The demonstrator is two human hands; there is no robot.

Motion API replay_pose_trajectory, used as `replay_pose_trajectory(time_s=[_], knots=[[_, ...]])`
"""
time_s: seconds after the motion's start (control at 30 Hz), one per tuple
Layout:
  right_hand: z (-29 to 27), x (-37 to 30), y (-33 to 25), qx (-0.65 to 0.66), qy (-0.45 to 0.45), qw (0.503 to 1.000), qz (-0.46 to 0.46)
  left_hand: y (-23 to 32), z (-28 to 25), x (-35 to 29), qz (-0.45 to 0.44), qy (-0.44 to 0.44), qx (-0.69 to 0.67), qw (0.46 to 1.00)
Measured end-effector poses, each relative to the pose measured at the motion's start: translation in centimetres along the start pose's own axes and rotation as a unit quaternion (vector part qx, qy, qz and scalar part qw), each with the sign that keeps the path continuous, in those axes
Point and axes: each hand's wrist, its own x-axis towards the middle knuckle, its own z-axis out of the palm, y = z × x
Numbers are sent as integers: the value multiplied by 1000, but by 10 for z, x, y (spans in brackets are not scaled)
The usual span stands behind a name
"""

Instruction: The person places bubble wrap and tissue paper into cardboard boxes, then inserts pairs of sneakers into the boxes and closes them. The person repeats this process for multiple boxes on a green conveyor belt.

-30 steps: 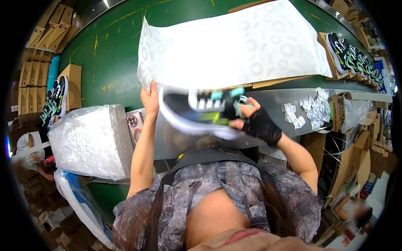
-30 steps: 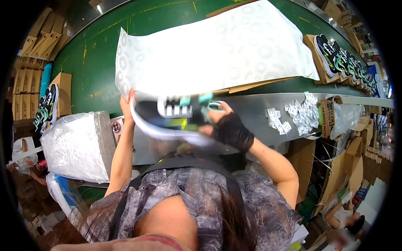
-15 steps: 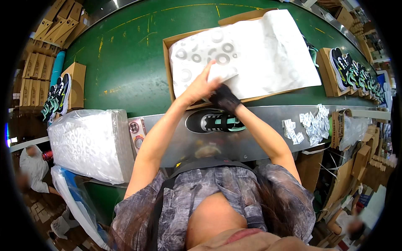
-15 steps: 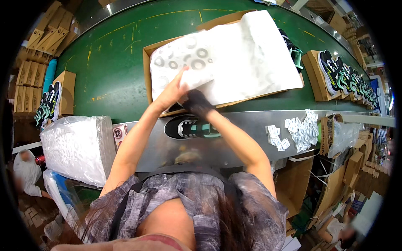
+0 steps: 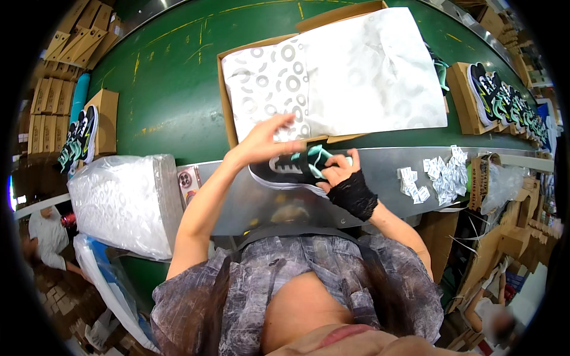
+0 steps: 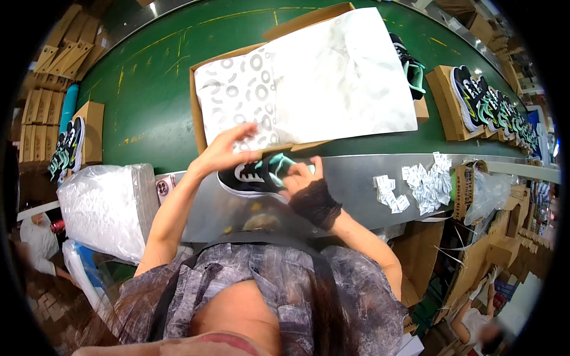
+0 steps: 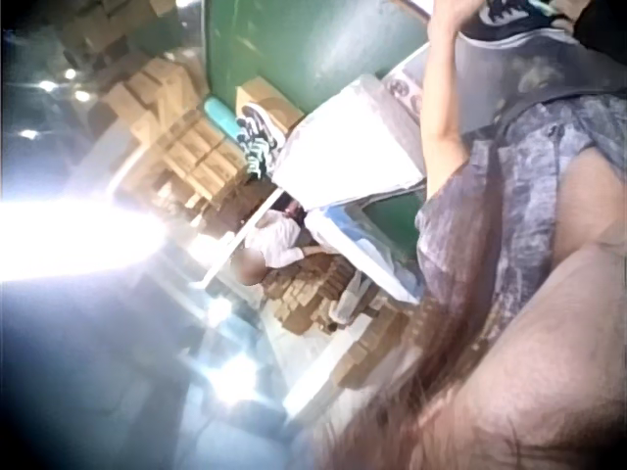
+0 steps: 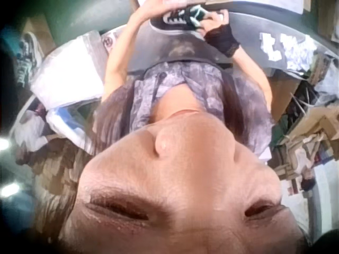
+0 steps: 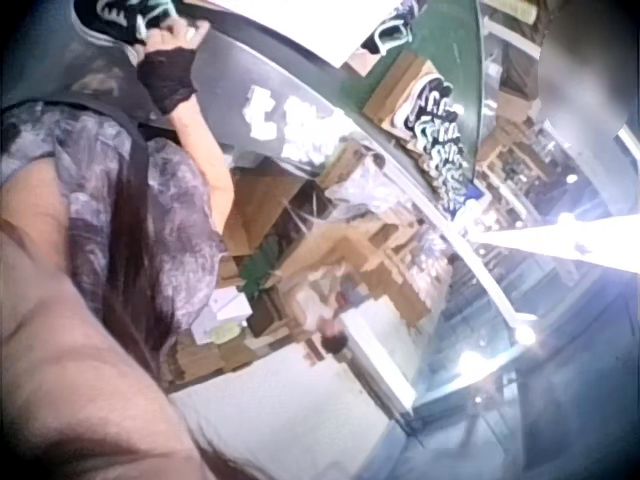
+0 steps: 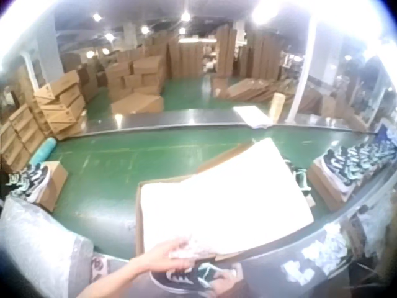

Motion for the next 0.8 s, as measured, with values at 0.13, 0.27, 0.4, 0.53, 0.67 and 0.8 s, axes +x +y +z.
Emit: replay_pose_trajectory(time_s=[0.13,0.27,0.4,0.53,0.67,0.8], knots=[[-42,47,-21,33,2,997,-70,31,2,-59,68,38,123,989],[-76,85,-43,-8,214,968,-130,33,-22,-55,10,183,-17,983],[-64,63,-19,85,215,972,-52,3,-29,-3,-31,301,-245,921],[-20,13,3,181,59,980,64,-60,3,73,-207,331,-390,834],[16,-10,25,427,42,817,384,-108,51,106,-306,233,-258,886],[15,16,53,465,221,720,465,-30,24,83,-246,16,-430,868]])
